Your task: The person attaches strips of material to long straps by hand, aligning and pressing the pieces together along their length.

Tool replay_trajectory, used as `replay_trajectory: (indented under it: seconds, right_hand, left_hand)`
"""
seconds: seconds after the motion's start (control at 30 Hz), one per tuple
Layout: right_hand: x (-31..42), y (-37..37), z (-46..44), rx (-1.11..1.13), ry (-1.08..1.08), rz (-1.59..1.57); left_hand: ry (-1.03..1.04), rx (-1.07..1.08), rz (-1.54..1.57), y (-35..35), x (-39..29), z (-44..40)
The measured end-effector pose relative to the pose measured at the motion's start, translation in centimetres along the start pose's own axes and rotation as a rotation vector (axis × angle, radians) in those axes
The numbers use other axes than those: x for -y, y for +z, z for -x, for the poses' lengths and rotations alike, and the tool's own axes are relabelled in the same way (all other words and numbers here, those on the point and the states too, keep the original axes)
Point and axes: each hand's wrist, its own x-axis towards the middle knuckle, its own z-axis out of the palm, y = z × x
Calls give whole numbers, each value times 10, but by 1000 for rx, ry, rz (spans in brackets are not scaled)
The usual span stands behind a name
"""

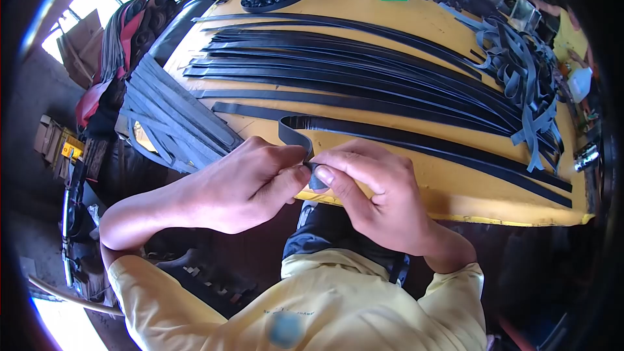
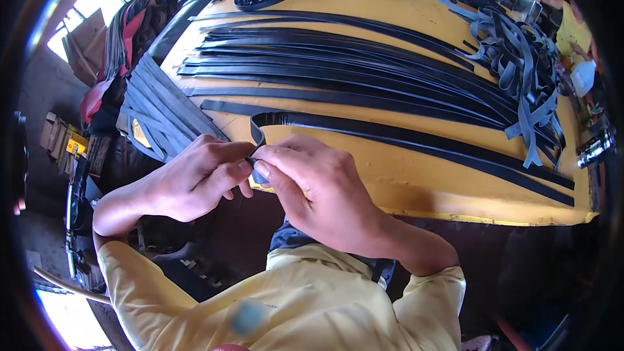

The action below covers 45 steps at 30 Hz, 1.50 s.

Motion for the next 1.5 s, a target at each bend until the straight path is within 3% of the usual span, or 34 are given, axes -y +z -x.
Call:
replay_trajectory:
  seconds: [0.1, 0.4, 0.5, 0.57, 0.8, 0.9, 0.97, 1.07, 1.3, 1.43, 1.5]
  right_hand:
    - [4, 5, 2, 17, -31, 55]
    - [3, 1, 1, 127, 68, 20]
    - [3, -3, -3, 222, 128, 7]
    - [-1, -5, -7, 384, 244, -1]
    - [-4, -3, -16, 394, 182, 22]
    - [-9, 1, -15, 362, 267, -170]
    - [-19, 4, -13, 303, 73, -67]
    - [-21, 11, -13, 209, 25, -97]
    - [-25, 18, -7, 210, 104, -141]
    - [-33, 21, -8, 194, 71, -146]
    - [-32, 14, -10, 313, 143, -148]
  left_hand:
    - [40, 64, -101, 2, 4, 1]
    - [-104, 54, 68, 8, -2, 2]
    - [-63, 67, -97, 13, 6, 1]
    - [62, -53, -90, 18, 11, 1]
    - [148, -132, -15, 23, 11, 2]
    - [94, -96, -13, 22, 20, 2]
    - [60, -113, 97, 24, 28, 1]
    - [62, -216, 158, 28, 26, -2]
    - [-24, -245, 357, 33, 22, 1]
    - [-116, -160, 365, 29, 29, 3]
    - [-147, -103, 345, 20, 28, 4]
